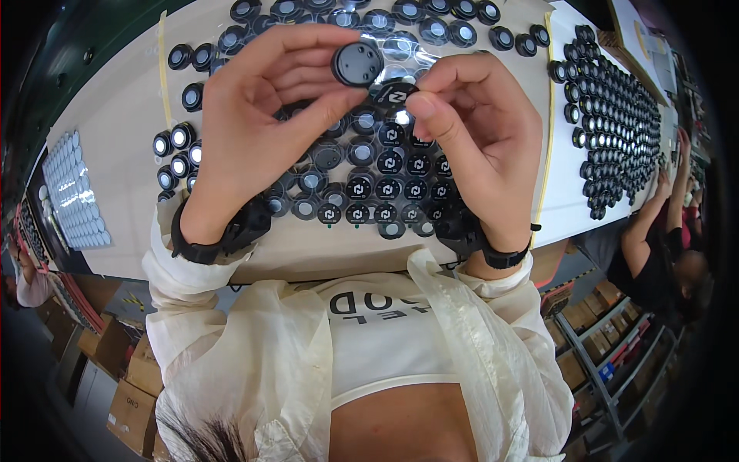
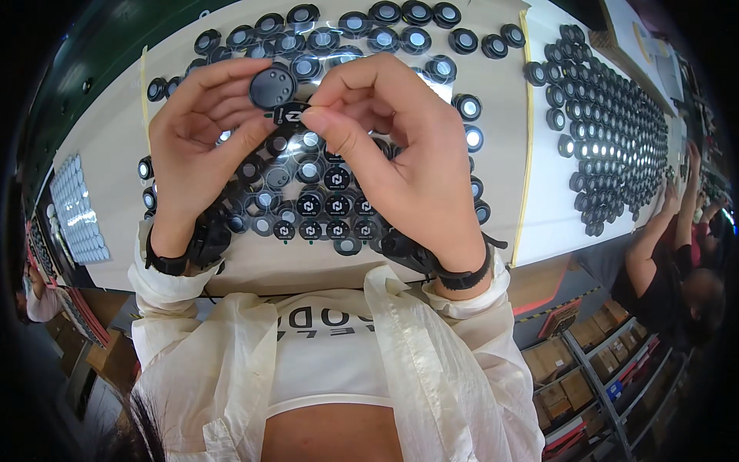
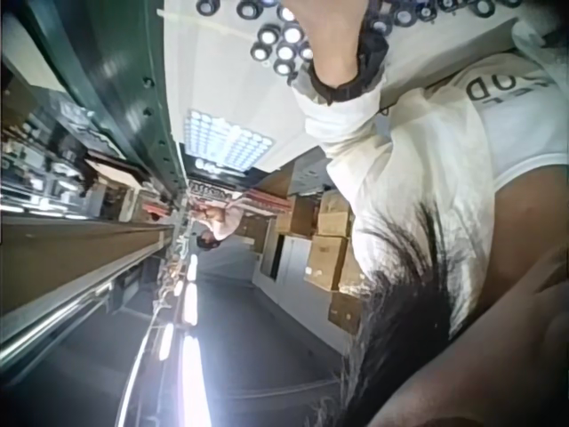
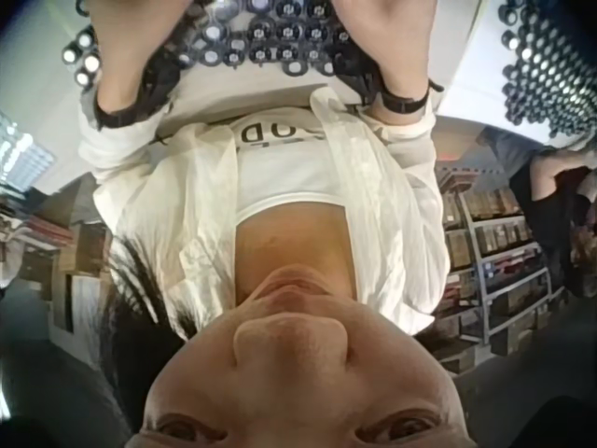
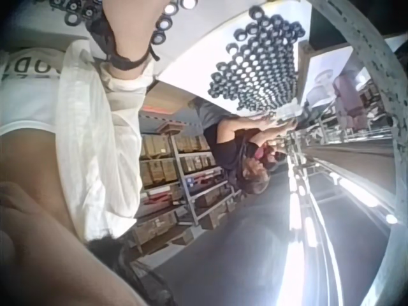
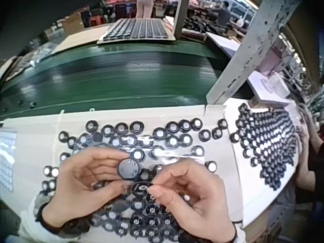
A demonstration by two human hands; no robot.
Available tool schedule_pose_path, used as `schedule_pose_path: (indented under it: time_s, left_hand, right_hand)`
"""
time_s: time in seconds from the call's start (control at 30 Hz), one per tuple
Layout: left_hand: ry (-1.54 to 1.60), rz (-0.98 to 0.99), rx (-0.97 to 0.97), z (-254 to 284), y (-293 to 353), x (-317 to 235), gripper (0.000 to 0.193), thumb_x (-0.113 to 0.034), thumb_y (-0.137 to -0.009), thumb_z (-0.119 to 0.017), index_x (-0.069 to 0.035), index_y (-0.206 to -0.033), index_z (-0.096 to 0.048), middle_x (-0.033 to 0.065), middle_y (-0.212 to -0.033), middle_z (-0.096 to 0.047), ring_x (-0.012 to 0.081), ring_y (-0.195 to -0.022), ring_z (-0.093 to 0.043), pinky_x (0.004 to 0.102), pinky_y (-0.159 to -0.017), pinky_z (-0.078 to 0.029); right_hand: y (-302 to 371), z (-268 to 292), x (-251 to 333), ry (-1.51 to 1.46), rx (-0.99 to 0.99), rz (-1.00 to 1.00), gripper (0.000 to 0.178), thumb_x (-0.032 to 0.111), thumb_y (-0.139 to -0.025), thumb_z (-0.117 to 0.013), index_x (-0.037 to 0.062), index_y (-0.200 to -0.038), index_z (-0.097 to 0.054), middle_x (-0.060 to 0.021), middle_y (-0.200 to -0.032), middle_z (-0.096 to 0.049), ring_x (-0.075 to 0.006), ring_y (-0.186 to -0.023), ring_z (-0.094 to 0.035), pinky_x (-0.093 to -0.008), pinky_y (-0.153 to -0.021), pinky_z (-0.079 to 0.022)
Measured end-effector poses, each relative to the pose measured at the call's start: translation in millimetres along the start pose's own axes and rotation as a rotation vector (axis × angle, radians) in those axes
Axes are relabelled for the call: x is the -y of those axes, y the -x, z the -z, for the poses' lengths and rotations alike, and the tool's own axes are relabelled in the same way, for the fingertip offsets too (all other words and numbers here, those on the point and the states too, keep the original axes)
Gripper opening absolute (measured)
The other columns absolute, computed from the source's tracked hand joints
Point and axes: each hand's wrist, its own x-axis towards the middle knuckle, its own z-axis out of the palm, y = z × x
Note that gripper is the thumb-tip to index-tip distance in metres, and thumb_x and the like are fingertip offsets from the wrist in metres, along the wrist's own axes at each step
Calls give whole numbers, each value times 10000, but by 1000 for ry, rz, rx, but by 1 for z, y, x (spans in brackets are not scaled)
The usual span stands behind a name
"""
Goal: Manually assembling or inspecting small circular black components on a production line.
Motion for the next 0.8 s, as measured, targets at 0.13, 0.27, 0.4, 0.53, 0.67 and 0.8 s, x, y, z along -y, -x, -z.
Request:
schedule_pose_path:
  time_s: [0.13, 0.27, 0.4, 0.53, 0.67, 0.8]
  left_hand:
    - [70, 10, 136, 1, 3, 3, 504, 144, -820, -674, 71, -1292, -513, 169, -1208, -640, 192, -1052, -669, 303, -921, -565]
    - [114, 19, 166, -2, 4, 0, 514, 138, -812, -688, 66, -1293, -522, 181, -1200, -647, 193, -1050, -672, 303, -920, -564]
    - [69, 106, 129, -5, 5, -6, 504, 123, -799, -716, 58, -1278, -571, 185, -1149, -680, 189, -984, -701, 278, -867, -577]
    - [-26, 121, 114, -7, 7, -9, 489, 112, -786, -736, 54, -1256, -610, 178, -1111, -700, 179, -936, -718, 256, -824, -585]
    - [-34, 115, 115, -7, 7, -10, 491, 114, -785, -735, 55, -1256, -610, 177, -1112, -699, 180, -946, -715, 261, -837, -584]
    - [-20, 107, 125, -7, 7, -9, 496, 120, -787, -725, 55, -1264, -606, 177, -1115, -698, 189, -951, -715, 275, -855, -585]
  right_hand:
    - [-2, 2, 3, -113, -9, -119, 224, 40, -908, -697, -31, -1091, -590, -35, -865, -640, -65, -722, -574, -178, -634, -451]
    - [-2, 1, 2, -249, 6, -115, 245, 40, -891, -716, -23, -1107, -617, -44, -877, -664, -54, -710, -569, -173, -614, -443]
    - [-2, 2, -1, -146, 9, -96, 194, 35, -889, -718, -25, -1062, -654, -58, -879, -683, -52, -686, -566, -179, -607, -446]
    - [-2, 2, -2, -147, 4, -87, 172, 38, -897, -713, -29, -1048, -664, -53, -860, -681, -52, -673, -563, -180, -609, -448]
    - [-2, 2, -2, -140, 19, -86, 167, 50, -901, -717, -27, -1043, -673, -49, -856, -683, -48, -667, -561, -178, -605, -446]
    - [-3, 5, -3, -152, 34, -94, 173, 9, -888, -712, -44, -1050, -685, -57, -873, -717, -37, -677, -606, -165, -604, -463]
